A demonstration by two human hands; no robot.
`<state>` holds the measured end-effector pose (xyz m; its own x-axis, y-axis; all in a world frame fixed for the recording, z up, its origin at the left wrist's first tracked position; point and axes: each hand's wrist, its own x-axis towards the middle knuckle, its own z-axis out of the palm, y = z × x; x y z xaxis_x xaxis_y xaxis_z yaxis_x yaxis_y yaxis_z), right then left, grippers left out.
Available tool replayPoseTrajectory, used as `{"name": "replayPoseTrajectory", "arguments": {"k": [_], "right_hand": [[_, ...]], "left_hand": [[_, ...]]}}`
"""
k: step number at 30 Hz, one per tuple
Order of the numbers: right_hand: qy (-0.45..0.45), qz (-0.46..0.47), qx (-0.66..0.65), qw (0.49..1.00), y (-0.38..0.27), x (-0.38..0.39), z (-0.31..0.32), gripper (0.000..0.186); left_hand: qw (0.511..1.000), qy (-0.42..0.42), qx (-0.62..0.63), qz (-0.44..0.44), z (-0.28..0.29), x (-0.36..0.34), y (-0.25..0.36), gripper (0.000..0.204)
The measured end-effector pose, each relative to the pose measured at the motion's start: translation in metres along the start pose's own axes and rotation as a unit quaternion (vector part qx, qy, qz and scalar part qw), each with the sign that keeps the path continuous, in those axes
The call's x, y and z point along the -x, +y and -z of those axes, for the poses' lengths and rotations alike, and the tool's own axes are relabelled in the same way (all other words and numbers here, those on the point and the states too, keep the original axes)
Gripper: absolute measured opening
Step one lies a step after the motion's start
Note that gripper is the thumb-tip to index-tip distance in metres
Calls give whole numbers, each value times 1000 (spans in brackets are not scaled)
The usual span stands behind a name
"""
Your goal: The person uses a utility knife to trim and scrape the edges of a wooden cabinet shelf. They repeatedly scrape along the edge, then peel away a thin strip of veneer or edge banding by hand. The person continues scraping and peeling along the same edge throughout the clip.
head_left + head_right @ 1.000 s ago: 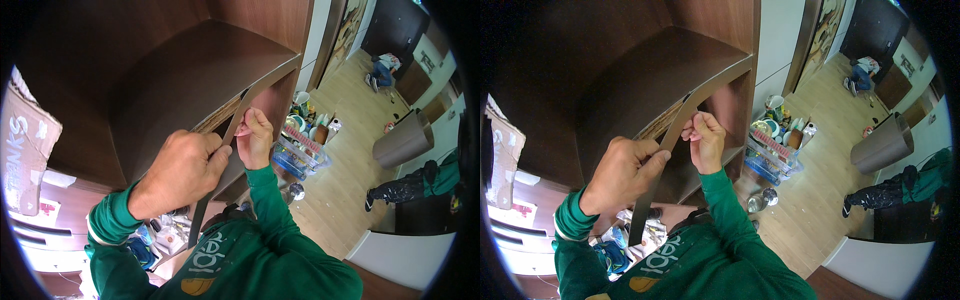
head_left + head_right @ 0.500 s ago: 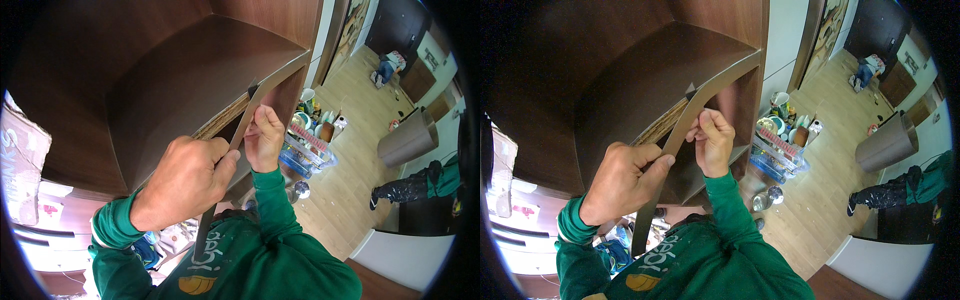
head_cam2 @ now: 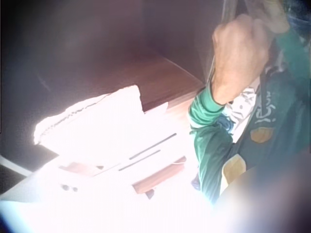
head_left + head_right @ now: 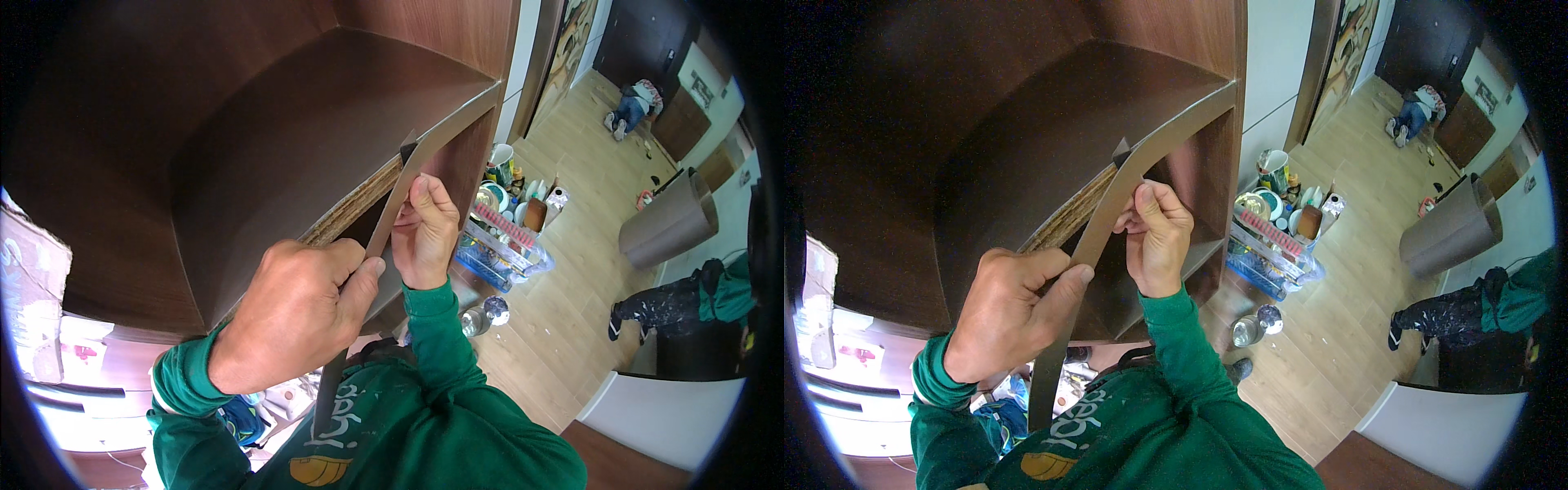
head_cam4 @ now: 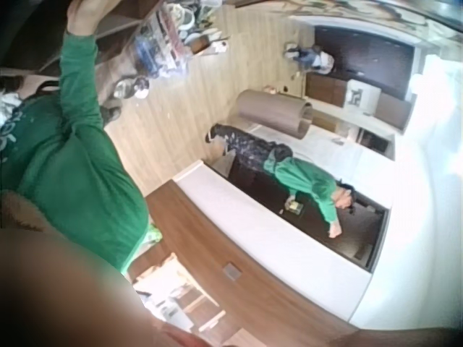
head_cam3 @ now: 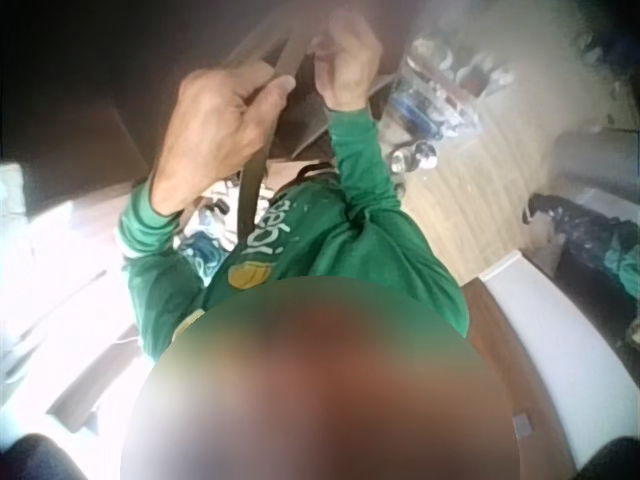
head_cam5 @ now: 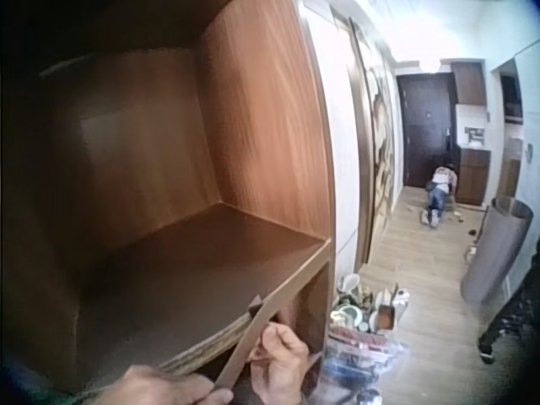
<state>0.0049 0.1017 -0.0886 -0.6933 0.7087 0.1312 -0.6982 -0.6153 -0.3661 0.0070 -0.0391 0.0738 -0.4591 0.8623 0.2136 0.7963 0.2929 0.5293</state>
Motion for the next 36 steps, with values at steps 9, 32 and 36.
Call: {"name": "replayPoseTrajectory", "arguments": {"k": [9,32,36], "right_hand": [[-44,-106,-35,993,-2,23,55,21],[-84,-321,16,943,-70,15,-2,24],[-82,-378,-28,922,-71,12,-16,26]], "left_hand": [[999,18,-9,-28,-5,0,1,29],[993,85,-78,7,-30,3,23,23],[990,97,-105,-5,-36,2,31,22]]}}
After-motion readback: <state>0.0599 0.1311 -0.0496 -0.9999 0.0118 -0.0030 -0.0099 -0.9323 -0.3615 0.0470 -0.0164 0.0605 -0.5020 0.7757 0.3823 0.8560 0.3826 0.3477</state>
